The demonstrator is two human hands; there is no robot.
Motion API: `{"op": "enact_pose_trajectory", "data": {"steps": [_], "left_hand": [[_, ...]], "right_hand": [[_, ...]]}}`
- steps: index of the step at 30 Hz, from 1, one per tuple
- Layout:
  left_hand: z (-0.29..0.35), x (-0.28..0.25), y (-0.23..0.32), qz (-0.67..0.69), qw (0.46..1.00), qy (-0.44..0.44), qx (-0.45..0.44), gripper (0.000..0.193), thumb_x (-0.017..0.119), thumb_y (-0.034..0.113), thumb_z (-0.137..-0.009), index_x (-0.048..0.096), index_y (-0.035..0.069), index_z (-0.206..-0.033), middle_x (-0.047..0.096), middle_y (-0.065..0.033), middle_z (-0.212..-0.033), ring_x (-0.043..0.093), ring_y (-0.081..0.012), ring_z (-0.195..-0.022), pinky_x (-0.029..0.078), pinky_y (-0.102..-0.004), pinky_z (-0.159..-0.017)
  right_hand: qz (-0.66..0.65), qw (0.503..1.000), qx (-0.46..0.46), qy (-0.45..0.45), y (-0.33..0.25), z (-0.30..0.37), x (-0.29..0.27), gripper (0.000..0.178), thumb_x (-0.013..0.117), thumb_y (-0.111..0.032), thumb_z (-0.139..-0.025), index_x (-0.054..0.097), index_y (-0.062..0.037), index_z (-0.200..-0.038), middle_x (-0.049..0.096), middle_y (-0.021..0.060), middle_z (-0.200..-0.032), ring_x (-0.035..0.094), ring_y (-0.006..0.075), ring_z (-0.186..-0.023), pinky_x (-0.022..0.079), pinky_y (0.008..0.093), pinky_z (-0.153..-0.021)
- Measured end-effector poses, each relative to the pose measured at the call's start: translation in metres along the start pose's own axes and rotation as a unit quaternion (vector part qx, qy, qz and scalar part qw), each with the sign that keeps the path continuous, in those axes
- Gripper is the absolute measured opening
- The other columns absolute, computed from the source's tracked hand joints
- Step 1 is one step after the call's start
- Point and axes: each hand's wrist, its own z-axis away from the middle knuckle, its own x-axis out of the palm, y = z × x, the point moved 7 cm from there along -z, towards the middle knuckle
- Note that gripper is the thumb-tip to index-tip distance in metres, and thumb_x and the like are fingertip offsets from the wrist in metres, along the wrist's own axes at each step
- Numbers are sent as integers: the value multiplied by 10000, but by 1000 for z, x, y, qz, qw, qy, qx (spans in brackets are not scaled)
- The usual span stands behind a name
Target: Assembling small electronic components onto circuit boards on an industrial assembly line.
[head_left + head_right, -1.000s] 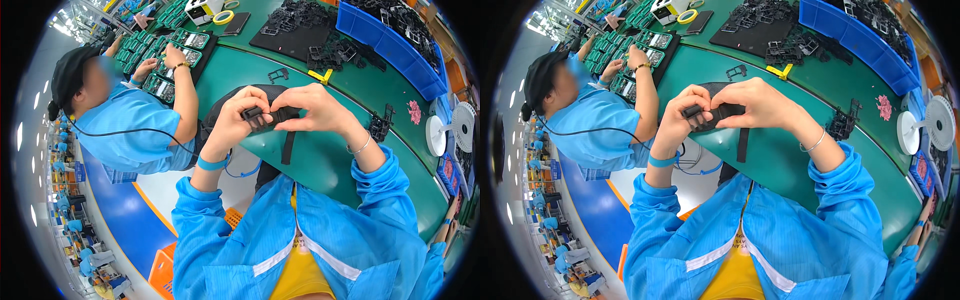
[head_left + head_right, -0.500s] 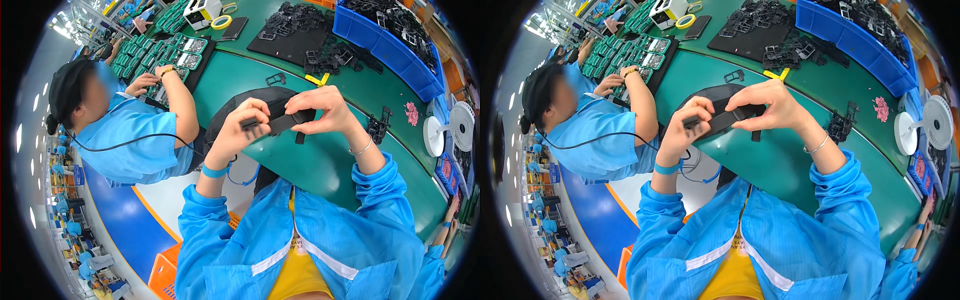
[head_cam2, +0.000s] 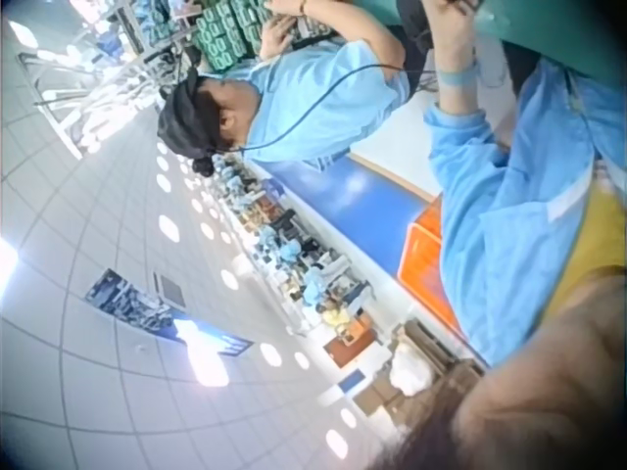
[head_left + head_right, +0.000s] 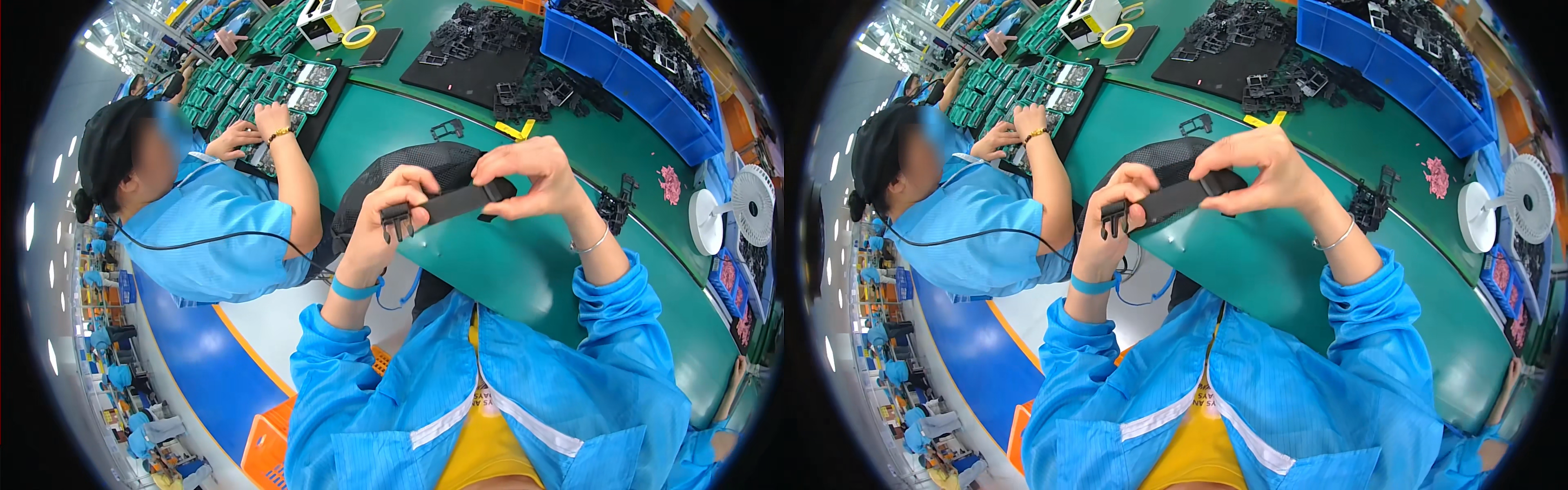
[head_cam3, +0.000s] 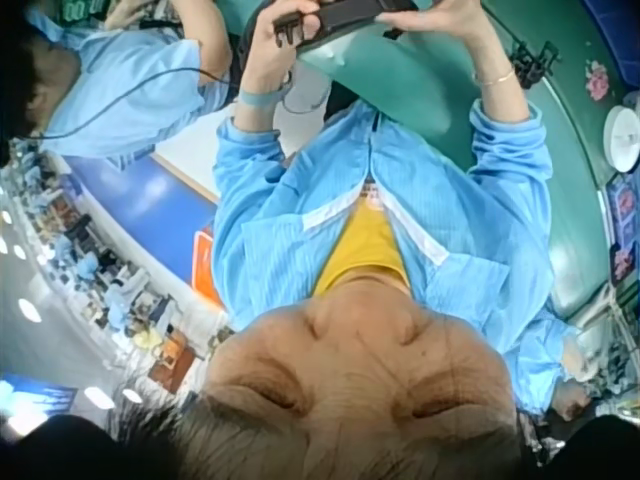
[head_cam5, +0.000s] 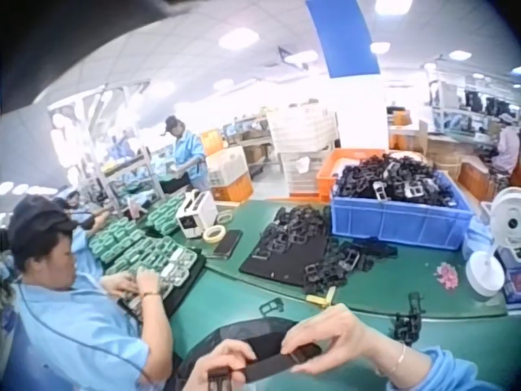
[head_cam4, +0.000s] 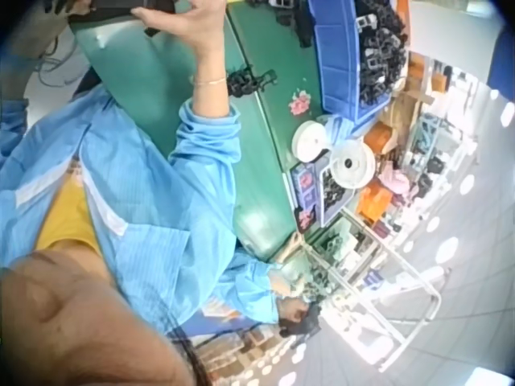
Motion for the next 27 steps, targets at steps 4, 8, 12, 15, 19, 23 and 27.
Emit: {"op": "enact_pose_trajectory", "data": {"steps": [4, 8, 12, 15, 19, 23, 27], "left_hand": [[-8, 15, -9, -104, 993, 2, -60, 564, 813, 12, -722, 477, 21, -1175, 595, -39, -918, 524, -42, -744, 428, -198, -630], [-17, 7, -14, -119, 988, 93, -44, 596, 843, 112, -711, 499, 12, -1187, 605, -40, -869, 579, -82, -752, 470, -230, -648], [-24, 6, -4, -138, 984, 78, -77, 488, 844, 161, -712, 598, -1, -1101, 634, -70, -903, 618, -136, -760, 494, -272, -662], [-28, 7, 5, -220, 974, 57, -9, 354, 823, 59, -714, 637, -11, -1007, 613, -27, -819, 564, -100, -726, 455, -231, -655], [-26, -6, 19, -274, 954, 119, 33, 343, 831, 122, -695, 664, -14, -962, 658, -115, -865, 644, -217, -753, 508, -304, -685], [-22, -6, 15, -271, 956, 107, 40, 343, 819, 96, -704, 665, -8, -992, 662, -114, -881, 636, -212, -732, 506, -296, -677], [-18, 2, 10, -312, 942, 114, 43, 357, 814, 81, -705, 659, -7, -1014, 659, -110, -882, 615, -200, -693, 492, -290, -644]], "right_hand": [[-62, 996, 52, 36, 14, -3, -8, 275, 810, -81, -683, 689, -6, -918, 669, 38, -840, 615, 104, -749, 487, 227, -676], [-190, 963, 187, 39, 24, -7, 10, 422, 818, -61, -687, 601, -11, -1045, 568, -2, -969, 552, 68, -843, 444, 212, -721], [-144, 957, 250, 44, 36, -6, 14, 419, 820, -62, -691, 598, -35, -1045, 581, -6, -948, 551, 54, -854, 438, 194, -727], [-150, 953, 263, 28, 40, -10, 17, 424, 820, -60, -688, 597, -34, -1048, 609, 3, -959, 564, 54, -864, 445, 195, -728], [-127, 945, 302, 17, 40, -14, 8, 384, 771, -4, -692, 602, -40, -1034, 639, 2, -893, 589, 66, -861, 460, 209, -721], [77, 950, 295, -66, 21, -27, 1, 363, 692, 19, -646, 601, -37, -993, 665, 41, -850, 629, 179, -748, 483, 283, -681], [230, 946, 224, -36, 13, -28, 3, 394, 675, -5, -620, 605, -39, -1007, 667, 74, -925, 631, 263, -867, 493, 328, -765]]}}
